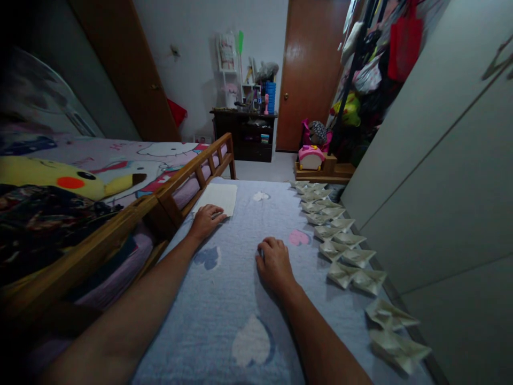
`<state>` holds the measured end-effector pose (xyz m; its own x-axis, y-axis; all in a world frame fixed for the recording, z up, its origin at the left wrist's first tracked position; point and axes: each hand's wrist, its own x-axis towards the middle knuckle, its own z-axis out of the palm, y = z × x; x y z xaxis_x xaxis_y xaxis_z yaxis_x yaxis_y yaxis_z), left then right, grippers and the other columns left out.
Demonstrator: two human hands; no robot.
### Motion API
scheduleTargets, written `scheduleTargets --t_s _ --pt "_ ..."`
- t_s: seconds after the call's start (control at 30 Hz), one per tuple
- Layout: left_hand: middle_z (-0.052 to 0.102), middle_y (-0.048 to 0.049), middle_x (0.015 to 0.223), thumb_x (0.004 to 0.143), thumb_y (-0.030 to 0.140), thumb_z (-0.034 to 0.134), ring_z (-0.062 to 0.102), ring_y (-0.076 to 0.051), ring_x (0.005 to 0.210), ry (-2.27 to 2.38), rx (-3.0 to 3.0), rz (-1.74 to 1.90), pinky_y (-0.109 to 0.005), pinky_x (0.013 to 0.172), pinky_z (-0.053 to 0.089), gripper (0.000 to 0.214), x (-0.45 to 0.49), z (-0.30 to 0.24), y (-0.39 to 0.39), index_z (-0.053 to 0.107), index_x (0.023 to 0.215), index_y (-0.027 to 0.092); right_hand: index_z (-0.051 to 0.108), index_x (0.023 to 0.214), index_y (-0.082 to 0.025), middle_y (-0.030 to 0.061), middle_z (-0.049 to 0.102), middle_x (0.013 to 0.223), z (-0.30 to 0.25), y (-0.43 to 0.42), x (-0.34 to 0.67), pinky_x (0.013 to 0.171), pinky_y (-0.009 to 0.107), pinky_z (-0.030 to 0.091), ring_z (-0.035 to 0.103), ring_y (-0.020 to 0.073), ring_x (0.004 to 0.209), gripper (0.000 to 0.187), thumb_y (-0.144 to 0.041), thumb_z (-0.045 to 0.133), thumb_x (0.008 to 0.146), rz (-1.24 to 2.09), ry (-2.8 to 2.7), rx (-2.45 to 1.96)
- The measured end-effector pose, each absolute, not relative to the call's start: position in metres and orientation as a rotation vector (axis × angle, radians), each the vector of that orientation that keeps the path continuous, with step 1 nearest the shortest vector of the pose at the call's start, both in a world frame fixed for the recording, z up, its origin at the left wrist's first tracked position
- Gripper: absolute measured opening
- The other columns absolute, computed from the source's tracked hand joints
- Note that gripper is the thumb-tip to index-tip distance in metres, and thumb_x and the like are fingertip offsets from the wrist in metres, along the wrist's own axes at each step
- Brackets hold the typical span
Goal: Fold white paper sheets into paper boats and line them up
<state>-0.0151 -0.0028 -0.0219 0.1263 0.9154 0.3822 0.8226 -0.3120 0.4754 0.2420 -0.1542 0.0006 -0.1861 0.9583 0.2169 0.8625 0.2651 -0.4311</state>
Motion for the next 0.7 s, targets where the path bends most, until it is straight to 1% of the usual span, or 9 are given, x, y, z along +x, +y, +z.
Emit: scheduleTargets --t_s 0.13,0.37,0.7 --pt "0.069 -0.0053 0.101 0.085 0.036 0.063 0.059 -0.024 0.103 1.736 2.237 0.954 -0.037 0.097 0.042 0.018 -0.0152 -0.0233 -0.0018 0.071 0.092 0.021 0.068 0.102 -0.019 0.0089 0.064 0.116 0.0036 -0.1553 0.2412 0.094 0.035 0.041 0.054 0.0239 0.106 0.018 -0.016 0.06 0.086 0.295 -2.097 -1.667" --pt "0.068 -0.006 0.101 0.078 0.038 0.072 0.059 -0.026 0.1 1.742 2.212 0.956 -0.039 0.094 0.043 0.022 -0.0147 -0.0222 -0.0033 0.07 0.091 0.021 0.068 0.103 -0.019 0.009 0.064 0.118 0.0033 -0.1555 0.2427 0.095 0.035 0.04 0.053 0.0238 0.108 0.018 -0.017 0.059 0.088 0.33 -2.092 -1.647" --pt "0.069 -0.006 0.094 0.08 0.04 0.069 0.062 -0.023 0.092 1.641 2.141 1.022 -0.035 0.085 0.05 0.024 -0.0157 -0.0213 -0.0024 0.07 0.092 0.019 0.069 0.102 -0.018 0.0094 0.064 0.117 0.0001 -0.1553 0.2439 0.096 0.036 0.04 0.053 0.0232 0.108 0.017 -0.017 0.061 0.087 0.33 -2.079 -1.634"
